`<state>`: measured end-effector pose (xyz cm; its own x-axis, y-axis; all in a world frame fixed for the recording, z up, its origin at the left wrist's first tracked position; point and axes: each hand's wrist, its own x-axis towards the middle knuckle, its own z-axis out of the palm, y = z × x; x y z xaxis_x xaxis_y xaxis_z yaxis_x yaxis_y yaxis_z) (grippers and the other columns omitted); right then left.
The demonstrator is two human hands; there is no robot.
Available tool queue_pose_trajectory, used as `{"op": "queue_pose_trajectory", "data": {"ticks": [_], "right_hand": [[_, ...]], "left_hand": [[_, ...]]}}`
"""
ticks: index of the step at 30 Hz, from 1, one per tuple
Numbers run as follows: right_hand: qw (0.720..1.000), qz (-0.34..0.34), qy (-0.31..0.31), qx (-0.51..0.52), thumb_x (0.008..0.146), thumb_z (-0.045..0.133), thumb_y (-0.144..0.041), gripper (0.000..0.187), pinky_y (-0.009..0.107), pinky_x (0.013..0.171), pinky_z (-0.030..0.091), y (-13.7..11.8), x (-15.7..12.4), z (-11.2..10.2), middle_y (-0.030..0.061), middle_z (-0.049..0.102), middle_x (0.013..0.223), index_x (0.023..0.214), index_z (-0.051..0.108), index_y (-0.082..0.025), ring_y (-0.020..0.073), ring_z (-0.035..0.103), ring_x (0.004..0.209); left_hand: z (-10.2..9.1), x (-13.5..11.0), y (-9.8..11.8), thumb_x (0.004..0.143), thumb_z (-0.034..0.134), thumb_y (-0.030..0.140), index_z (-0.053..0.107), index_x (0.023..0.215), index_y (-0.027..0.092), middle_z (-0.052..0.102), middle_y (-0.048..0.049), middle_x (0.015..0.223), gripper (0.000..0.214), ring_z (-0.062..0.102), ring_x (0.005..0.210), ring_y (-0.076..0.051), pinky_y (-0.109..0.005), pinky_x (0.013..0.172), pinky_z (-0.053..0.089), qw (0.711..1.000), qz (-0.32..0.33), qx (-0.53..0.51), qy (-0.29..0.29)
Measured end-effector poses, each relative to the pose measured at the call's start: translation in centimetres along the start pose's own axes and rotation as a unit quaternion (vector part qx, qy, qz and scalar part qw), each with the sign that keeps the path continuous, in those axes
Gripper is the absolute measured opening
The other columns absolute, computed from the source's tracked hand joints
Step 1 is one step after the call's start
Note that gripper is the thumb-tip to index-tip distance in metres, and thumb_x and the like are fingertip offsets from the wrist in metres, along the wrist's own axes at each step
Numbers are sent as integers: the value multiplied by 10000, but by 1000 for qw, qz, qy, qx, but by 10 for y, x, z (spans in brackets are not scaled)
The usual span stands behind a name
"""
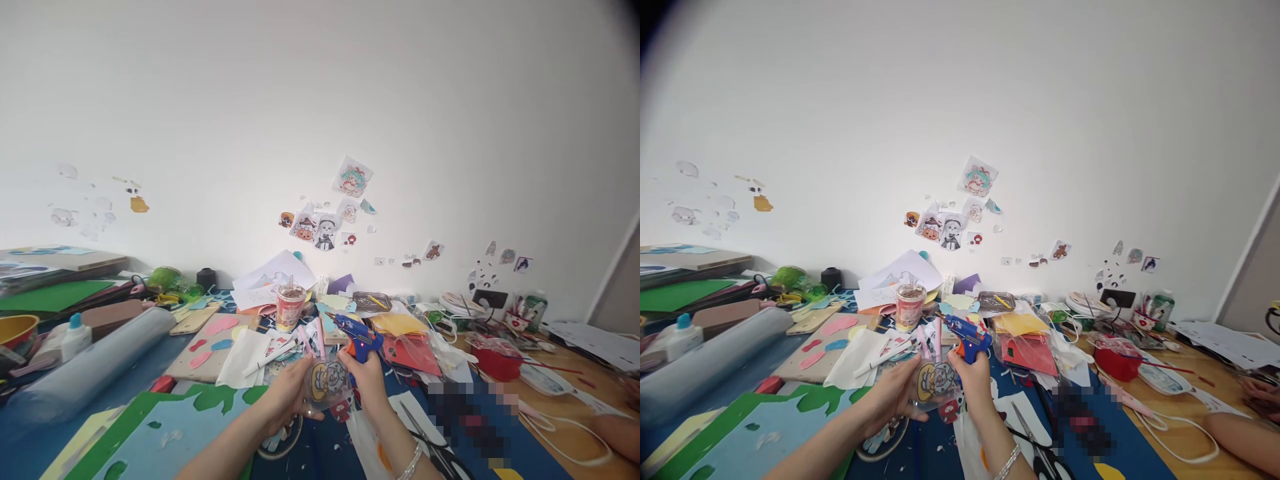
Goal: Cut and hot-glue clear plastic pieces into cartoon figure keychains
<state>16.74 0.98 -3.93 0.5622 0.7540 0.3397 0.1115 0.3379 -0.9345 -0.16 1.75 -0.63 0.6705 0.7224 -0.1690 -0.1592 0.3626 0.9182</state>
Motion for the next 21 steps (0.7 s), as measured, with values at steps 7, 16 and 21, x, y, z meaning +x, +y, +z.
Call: {"op": "queue_pose_trajectory", "data": {"ticks": [7, 16, 21], "right_hand": [[1000, 18, -4, -8, 501, 766, -389, 298, 319, 582, 476, -7, -4, 2, 36, 663, 601, 659, 673, -154, 219, 603, 599], [996, 9, -66, -56, 503, 751, -330, 198, 346, 626, 489, -27, -14, 6, 51, 674, 591, 577, 655, -174, 244, 619, 614], [993, -24, -102, -58, 561, 728, -333, 176, 341, 636, 484, -20, -12, 5, 44, 666, 588, 590, 653, -177, 231, 616, 605]], "left_hand": [[-3, -6, 4, 854, 360, 492, 589, 1052, 121, 649, -143, 1045, 480, 622, 943, -256, -318, 682, 507, 976, -79, -23, -203], [-4, -13, 5, 775, 410, 656, 616, 987, 160, 628, -121, 1036, 577, 638, 867, -262, -357, 729, 474, 959, -111, 23, -259], [-4, -12, 2, 788, 520, 535, 524, 1082, 206, 653, -112, 983, 442, 661, 809, -268, -383, 700, 477, 969, -78, 23, -232]]}}
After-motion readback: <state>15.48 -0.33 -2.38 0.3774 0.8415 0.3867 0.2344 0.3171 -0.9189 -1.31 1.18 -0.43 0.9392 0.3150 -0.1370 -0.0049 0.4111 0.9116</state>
